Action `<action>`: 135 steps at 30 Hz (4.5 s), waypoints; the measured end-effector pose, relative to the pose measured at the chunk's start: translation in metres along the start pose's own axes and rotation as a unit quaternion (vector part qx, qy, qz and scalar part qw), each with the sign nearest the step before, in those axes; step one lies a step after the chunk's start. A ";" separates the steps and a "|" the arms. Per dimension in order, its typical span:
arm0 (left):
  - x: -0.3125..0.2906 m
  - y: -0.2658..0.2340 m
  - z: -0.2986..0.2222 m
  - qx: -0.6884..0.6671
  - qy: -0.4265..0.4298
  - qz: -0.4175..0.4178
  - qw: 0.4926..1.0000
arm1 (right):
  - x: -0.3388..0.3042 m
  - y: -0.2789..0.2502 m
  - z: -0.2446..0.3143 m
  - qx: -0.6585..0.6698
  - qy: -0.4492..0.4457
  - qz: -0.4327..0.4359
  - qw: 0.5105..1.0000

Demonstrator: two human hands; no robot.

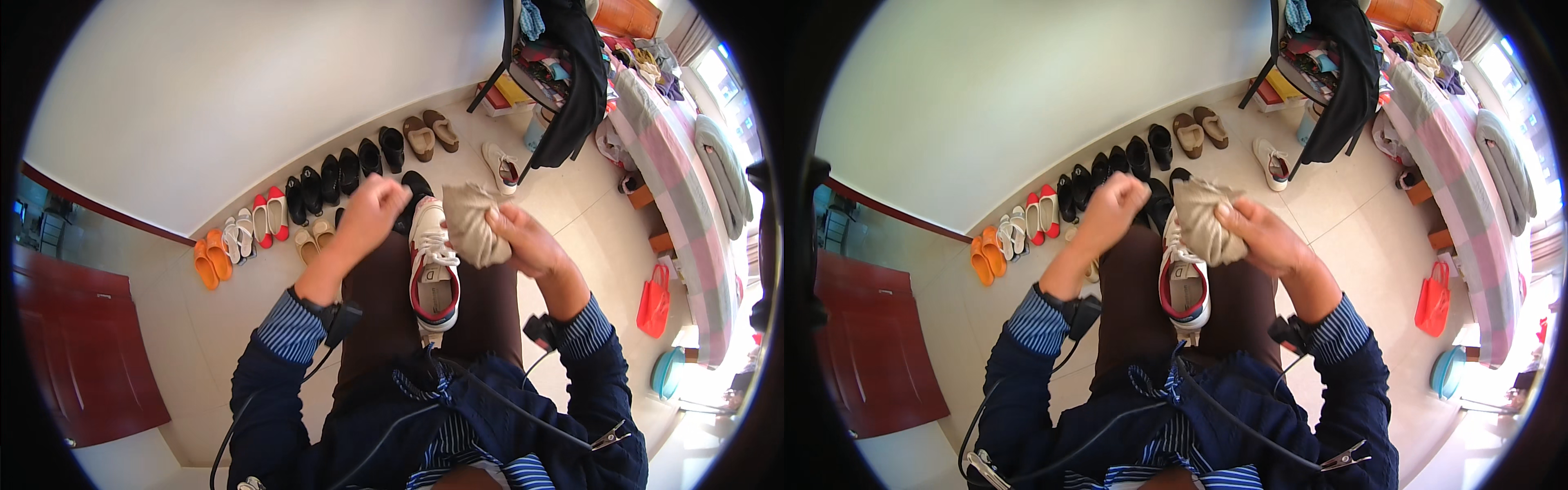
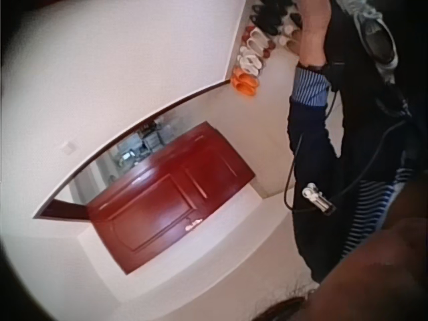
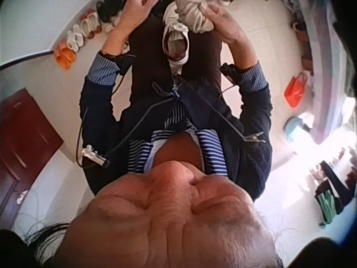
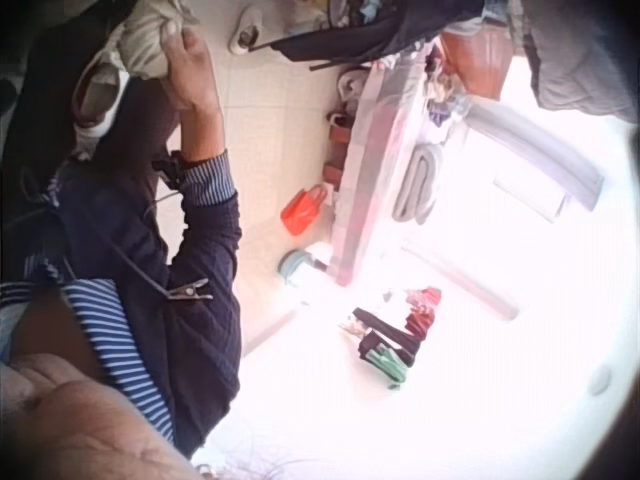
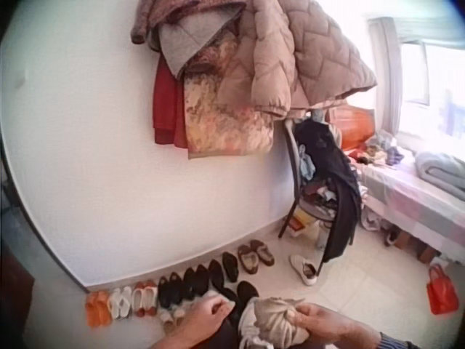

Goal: The person cleans a white sneaker with a red star using a cloth. They wipe the exterior and interior surfaces, then stuff a cloth inside the shoe to absorb moisture.

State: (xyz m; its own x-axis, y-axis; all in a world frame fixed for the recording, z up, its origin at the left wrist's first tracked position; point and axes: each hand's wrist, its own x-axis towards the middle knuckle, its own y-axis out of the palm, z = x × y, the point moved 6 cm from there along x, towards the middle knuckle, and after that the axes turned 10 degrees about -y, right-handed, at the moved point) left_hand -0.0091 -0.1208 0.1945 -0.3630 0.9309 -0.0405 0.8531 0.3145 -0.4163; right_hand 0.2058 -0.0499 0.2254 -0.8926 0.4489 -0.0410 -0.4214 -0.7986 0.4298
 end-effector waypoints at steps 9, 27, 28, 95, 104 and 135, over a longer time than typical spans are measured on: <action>-0.089 0.080 -0.008 0.334 0.220 0.010 0.916 | -0.038 -0.006 -0.023 0.121 -0.033 -0.072 0.990; -0.043 0.062 -0.019 0.302 0.150 0.085 0.938 | -0.043 0.011 -0.018 -0.313 0.045 -0.010 0.949; -0.039 0.060 -0.021 0.317 0.150 0.092 0.932 | -0.039 0.013 -0.017 -0.322 0.025 -0.004 0.946; 0.028 0.057 -0.031 -0.322 -0.112 0.077 0.937 | 0.031 -0.009 0.021 -0.539 -0.334 -0.258 0.729; 0.032 0.030 -0.057 -0.389 -0.064 0.150 0.907 | 0.015 0.017 0.022 -0.531 -0.364 -0.107 0.757; -0.014 0.035 -0.073 -0.531 -0.076 0.206 0.818 | -0.005 0.107 0.095 -0.753 -0.383 0.148 0.514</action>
State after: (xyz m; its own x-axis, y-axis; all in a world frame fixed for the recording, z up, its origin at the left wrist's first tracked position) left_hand 0.0535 -0.1093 0.2471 0.0644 0.9902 -0.1238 0.7304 0.0377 0.6820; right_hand 0.1809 -0.0994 0.3574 -0.8712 -0.2164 0.4406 -0.4464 -0.0241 -0.8945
